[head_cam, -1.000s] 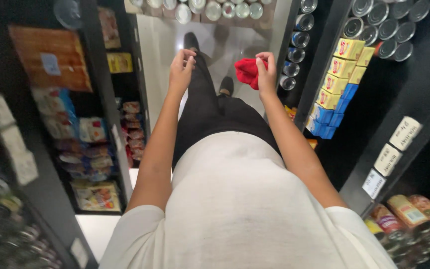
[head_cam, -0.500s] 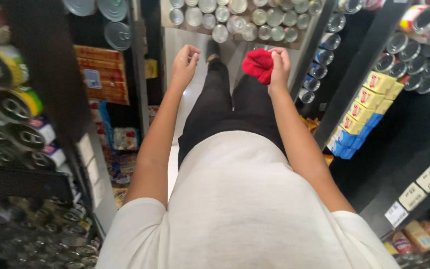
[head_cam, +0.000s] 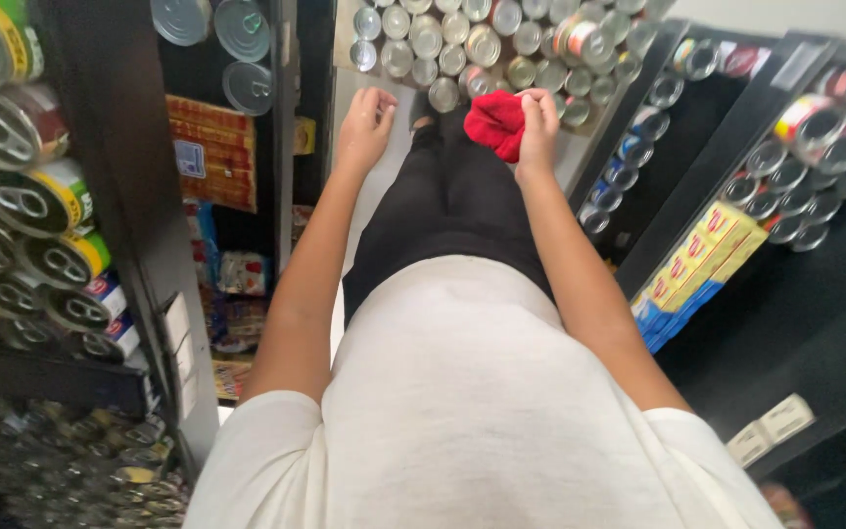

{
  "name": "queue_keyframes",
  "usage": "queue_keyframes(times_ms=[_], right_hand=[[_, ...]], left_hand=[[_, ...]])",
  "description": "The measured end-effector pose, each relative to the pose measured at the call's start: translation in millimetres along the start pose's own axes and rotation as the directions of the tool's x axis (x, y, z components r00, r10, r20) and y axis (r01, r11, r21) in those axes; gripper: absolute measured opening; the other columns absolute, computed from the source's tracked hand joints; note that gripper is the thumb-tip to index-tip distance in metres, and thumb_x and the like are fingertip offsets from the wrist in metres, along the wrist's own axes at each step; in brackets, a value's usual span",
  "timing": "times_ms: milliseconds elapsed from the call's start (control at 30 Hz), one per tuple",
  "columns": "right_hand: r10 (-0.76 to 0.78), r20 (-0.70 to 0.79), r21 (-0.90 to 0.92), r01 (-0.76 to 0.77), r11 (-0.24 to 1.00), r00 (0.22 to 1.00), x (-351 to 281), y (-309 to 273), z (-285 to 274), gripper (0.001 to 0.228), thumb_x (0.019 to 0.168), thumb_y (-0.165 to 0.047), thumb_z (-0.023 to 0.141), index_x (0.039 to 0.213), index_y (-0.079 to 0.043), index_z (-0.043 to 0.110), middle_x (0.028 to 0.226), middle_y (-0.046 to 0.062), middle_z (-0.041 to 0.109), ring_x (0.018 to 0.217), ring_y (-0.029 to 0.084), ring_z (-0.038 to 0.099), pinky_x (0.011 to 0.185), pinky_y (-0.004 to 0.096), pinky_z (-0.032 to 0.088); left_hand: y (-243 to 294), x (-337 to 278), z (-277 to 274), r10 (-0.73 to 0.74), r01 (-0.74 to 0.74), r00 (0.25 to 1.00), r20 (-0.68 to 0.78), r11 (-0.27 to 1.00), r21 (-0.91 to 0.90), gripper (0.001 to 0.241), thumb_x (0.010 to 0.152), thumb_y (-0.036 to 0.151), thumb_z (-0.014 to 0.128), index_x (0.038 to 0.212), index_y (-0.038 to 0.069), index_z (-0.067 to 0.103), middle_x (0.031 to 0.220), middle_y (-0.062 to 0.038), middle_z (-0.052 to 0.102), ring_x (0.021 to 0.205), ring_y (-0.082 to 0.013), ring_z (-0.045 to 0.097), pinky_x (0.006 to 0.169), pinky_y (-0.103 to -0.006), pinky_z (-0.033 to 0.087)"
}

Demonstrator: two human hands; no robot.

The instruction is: Cleaning canned goods and shelving units using a red cloth in a retail or storage setting.

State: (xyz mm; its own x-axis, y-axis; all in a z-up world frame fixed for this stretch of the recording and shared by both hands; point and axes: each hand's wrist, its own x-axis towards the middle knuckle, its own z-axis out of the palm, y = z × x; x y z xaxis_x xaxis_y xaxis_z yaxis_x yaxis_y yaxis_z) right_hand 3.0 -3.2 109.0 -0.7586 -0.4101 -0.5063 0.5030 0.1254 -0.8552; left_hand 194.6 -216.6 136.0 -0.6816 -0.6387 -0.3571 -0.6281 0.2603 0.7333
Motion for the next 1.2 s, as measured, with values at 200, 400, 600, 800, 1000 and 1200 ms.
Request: queue_keyframes(times_ms=[200,400,600,800,1000,1200], right_hand=[[0.0,0.098,-0.1,0.01,0.995,0.995,40,-43,16,0.013,0.098,-0.012,0.051,0.102,-0.006,0.062,0.101,0.003,0.063,0.092,0.012,0.054,0.09,0.025,0.044],[-0.04,0.058,-0.151,0.048,0.987,0.998,90,-76,51,0.014,0.099,-0.015,0.051,0.102,-0.008,0.063,0.101,0.002,0.065,0.091,0.012,0.055,0.09,0.025,0.044],[-0.105,0.226,-0.204,0.152,0.967,0.969,122,-102,97,0.014,0.1,-0.013,0.049,0.105,-0.006,0.06,0.106,0.005,0.063,0.096,0.015,0.055,0.093,0.028,0.045],[-0.057,0.13,-0.24,0.087,0.967,0.99,126,-60,113,0.012,0.101,-0.013,0.05,0.107,-0.005,0.057,0.106,0.008,0.065,0.098,0.017,0.058,0.095,0.029,0.047],[-0.008,0.03,-0.246,0.015,0.969,1.0,121,-25,132,0.015,0.102,-0.016,0.051,0.104,-0.004,0.059,0.105,0.005,0.06,0.098,0.017,0.054,0.096,0.028,0.042],[0.033,0.025,-0.368,-0.021,0.93,0.999,120,-23,139,0.015,0.101,-0.015,0.05,0.106,-0.004,0.059,0.106,0.006,0.061,0.097,0.018,0.055,0.094,0.029,0.044]], left_hand=[[-3,50,31,0.145,-0.095,0.981,-0.126,0.936,0.34,0.019,0.084,0.01,0.074,0.098,0.014,0.062,0.107,-0.008,0.053,0.092,-0.0301,0.059,0.075,-0.0419,0.052],[-11,131,57,0.353,-0.16,0.922,-0.162,0.726,0.669,0.026,0.075,0.017,0.072,0.098,0.011,0.063,0.109,-0.01,0.053,0.091,-0.0325,0.053,0.071,-0.0423,0.05],[-32,216,62,0.247,-0.091,0.953,-0.178,0.79,0.606,0.052,0.069,0.017,0.084,0.111,0.006,0.057,0.12,-0.016,0.052,0.098,-0.0346,0.054,0.079,-0.0427,0.053],[-88,297,75,0.161,-0.043,0.974,-0.161,0.826,0.562,0.082,0.068,0.012,0.086,0.139,0.017,0.045,0.134,-0.009,0.053,0.106,-0.0337,0.064,0.086,-0.0441,0.058],[-143,355,88,0.164,-0.193,0.98,0.11,0.906,0.376,0.051,0.077,0.03,0.088,0.118,0.008,0.067,0.112,-0.017,0.071,0.1,-0.0405,0.066,0.086,-0.0496,0.055],[-190,373,126,0.323,-0.386,0.921,0.216,0.823,0.416,0.045,0.083,0.04,0.087,0.109,0.007,0.07,0.095,-0.015,0.074,0.078,-0.0383,0.069,0.07,-0.0469,0.057]])
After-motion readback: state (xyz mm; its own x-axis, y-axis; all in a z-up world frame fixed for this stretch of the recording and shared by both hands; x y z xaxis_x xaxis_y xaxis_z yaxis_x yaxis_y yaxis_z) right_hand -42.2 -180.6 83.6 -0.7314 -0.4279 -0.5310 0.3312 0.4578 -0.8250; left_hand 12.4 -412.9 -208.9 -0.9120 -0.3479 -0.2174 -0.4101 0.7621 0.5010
